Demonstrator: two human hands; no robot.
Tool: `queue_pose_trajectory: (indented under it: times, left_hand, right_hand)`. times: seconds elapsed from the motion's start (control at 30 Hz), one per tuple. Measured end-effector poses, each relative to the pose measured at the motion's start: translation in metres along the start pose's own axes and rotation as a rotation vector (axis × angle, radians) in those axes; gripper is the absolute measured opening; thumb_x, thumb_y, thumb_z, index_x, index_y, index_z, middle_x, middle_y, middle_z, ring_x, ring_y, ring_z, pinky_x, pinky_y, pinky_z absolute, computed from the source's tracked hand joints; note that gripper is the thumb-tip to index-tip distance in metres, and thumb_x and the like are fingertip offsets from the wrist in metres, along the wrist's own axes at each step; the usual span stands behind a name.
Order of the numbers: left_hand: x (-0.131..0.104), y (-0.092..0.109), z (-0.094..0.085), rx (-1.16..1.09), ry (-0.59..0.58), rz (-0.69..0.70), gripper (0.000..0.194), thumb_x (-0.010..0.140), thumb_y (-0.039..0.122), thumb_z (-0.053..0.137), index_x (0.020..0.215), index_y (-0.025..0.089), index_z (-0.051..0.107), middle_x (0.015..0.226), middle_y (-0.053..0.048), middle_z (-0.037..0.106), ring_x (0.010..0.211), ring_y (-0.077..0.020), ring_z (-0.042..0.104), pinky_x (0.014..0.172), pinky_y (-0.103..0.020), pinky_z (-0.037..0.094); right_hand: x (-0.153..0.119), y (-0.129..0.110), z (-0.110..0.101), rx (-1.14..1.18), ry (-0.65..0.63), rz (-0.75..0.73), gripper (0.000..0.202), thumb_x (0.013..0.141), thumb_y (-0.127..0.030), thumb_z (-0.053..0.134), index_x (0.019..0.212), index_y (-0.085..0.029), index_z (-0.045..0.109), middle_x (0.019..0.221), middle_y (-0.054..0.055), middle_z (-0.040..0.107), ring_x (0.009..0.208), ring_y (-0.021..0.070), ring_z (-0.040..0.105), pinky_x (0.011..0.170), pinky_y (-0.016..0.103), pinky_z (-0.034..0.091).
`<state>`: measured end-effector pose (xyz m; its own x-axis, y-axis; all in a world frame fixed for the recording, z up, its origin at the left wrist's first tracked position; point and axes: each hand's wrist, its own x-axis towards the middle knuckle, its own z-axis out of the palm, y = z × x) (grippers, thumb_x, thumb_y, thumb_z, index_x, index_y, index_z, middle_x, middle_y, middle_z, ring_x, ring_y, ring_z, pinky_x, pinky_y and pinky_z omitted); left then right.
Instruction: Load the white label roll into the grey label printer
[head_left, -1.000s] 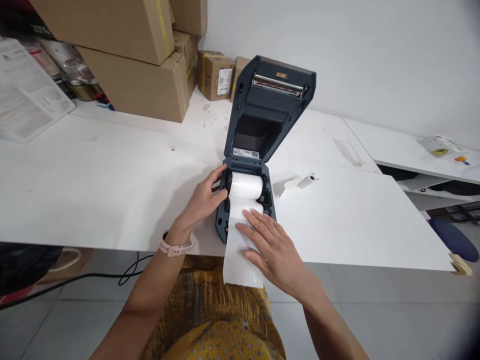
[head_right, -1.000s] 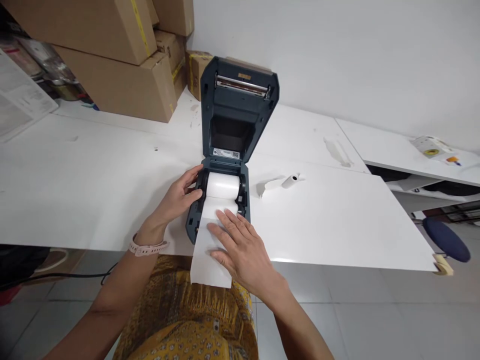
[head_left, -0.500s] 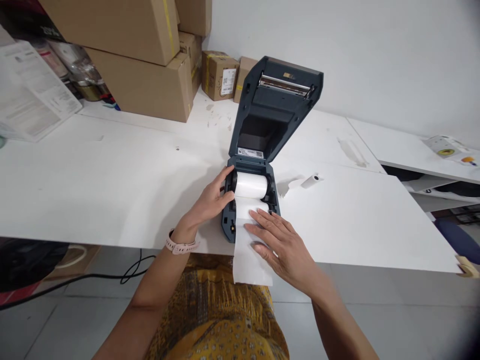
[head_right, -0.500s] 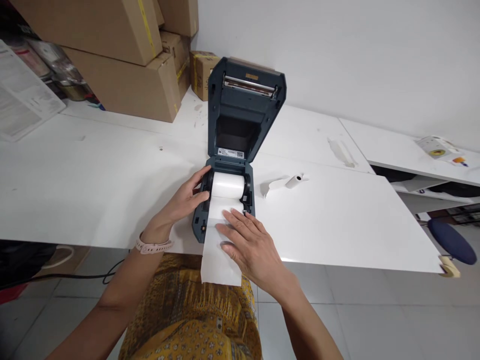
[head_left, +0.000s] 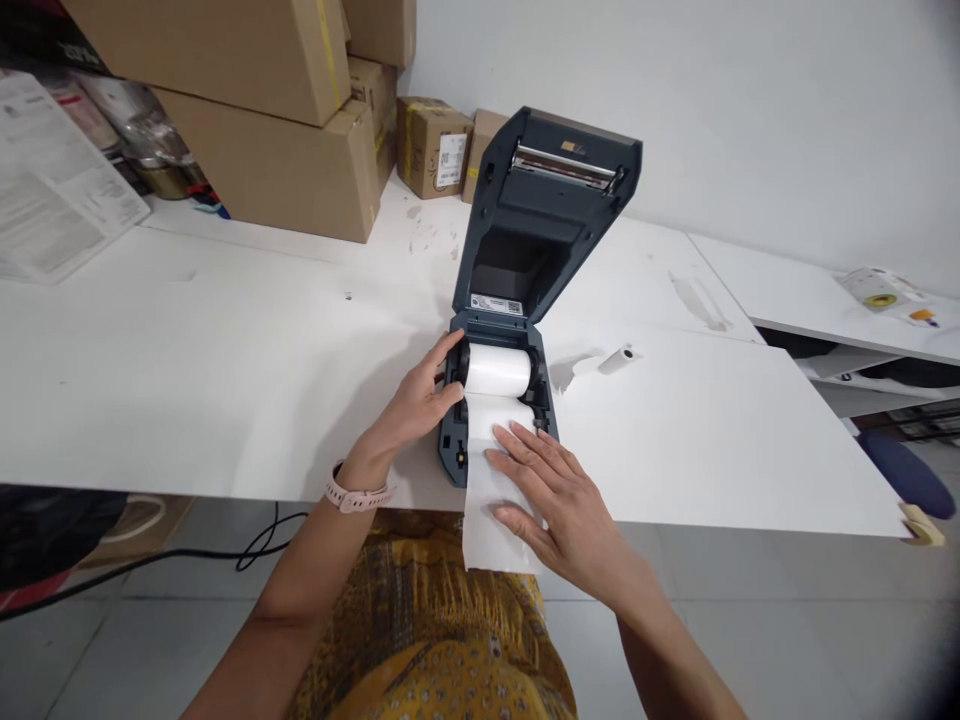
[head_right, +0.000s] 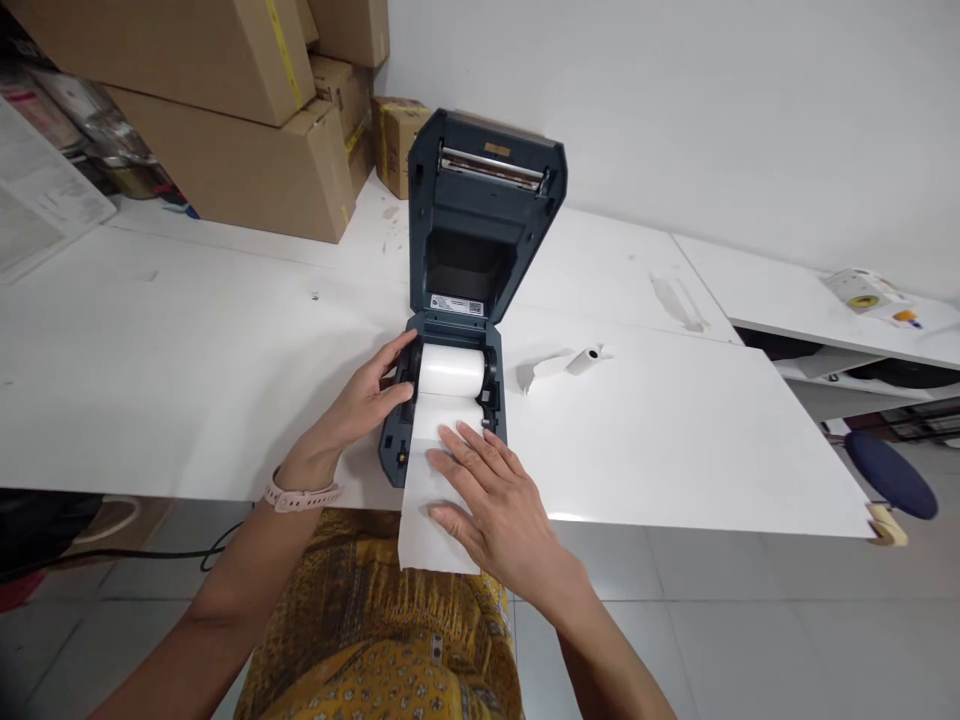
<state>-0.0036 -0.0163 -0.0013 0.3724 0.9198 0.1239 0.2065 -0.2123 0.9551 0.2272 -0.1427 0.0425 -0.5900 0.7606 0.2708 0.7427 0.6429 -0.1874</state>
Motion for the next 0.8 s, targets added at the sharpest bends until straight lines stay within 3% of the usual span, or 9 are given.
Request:
queue_pose_trajectory:
  times: [0.2,0.4,0.5,0.57,0.63,0.7,0.8]
  left_hand:
    - [0.003,0.008,0.002,-0.014,0.031,-0.022,0.072,0.097,0.037,0.059,0.163,0.028,0.034,0.173,-0.008,0.035,0.155,-0.0323,0.041,0.124,-0.051,0.043]
    - [-0.026,0.012,0.02,0.052,0.04,-0.067,0.097,0.095,0.054,0.067,0.169,0.031,0.008,0.18,-0.01,0.01,0.166,-0.0338,0.012,0.133,-0.058,0.024]
    - [-0.047,0.017,0.029,0.147,0.067,-0.019,0.094,0.1,0.05,0.062,0.169,0.035,0.001,0.18,-0.01,0.004,0.166,-0.0328,0.008,0.132,-0.059,0.026]
    - [-0.055,0.025,0.032,0.33,0.118,0.086,0.084,0.104,0.04,0.056,0.169,0.035,0.003,0.18,-0.009,0.002,0.167,-0.0322,0.003,0.133,-0.061,0.021]
    - [-0.057,0.036,0.033,0.54,0.067,0.262,0.069,0.108,0.029,0.045,0.169,0.034,0.013,0.179,-0.009,0.015,0.166,-0.0292,0.009,0.134,-0.063,0.013]
    - [-0.056,0.046,0.033,0.693,-0.105,0.428,0.056,0.111,0.023,0.034,0.166,0.027,0.026,0.172,-0.011,0.037,0.164,-0.0256,0.024,0.135,-0.061,0.012]
    - [-0.058,0.052,0.033,0.824,-0.267,0.509,0.05,0.112,0.029,0.03,0.16,0.016,0.038,0.164,-0.015,0.048,0.159,-0.0257,0.037,0.134,-0.056,0.02]
  right_hand:
    - [-0.007,-0.011,0.003,0.024,-0.007,0.007,0.048,0.107,-0.042,0.054,0.15,-0.021,0.049,0.163,0.01,0.051,0.156,0.0254,0.043,0.124,0.056,0.047]
    - [-0.011,-0.016,0.003,0.02,-0.044,0.037,0.044,0.108,-0.044,0.05,0.146,-0.023,0.054,0.165,0.008,0.048,0.157,0.0259,0.042,0.125,0.058,0.044]
    - [-0.011,-0.014,0.004,0.028,-0.045,0.029,0.048,0.107,-0.047,0.05,0.149,-0.023,0.052,0.166,0.008,0.046,0.158,0.0255,0.04,0.126,0.058,0.042]
    - [-0.01,-0.014,0.006,0.03,-0.036,0.027,0.05,0.107,-0.049,0.05,0.15,-0.023,0.051,0.166,0.009,0.046,0.158,0.0256,0.041,0.126,0.058,0.042]
    - [-0.009,-0.015,0.007,0.033,-0.023,0.031,0.051,0.107,-0.049,0.051,0.15,-0.022,0.052,0.165,0.01,0.048,0.156,0.0266,0.043,0.126,0.059,0.042]
    - [-0.01,-0.017,0.008,0.043,-0.008,0.041,0.05,0.106,-0.049,0.052,0.148,-0.022,0.054,0.164,0.012,0.049,0.155,0.0275,0.045,0.126,0.061,0.041]
    - [-0.017,-0.017,0.005,0.107,0.015,0.044,0.043,0.105,-0.045,0.055,0.143,-0.025,0.059,0.163,0.01,0.051,0.154,0.0277,0.046,0.126,0.062,0.04]
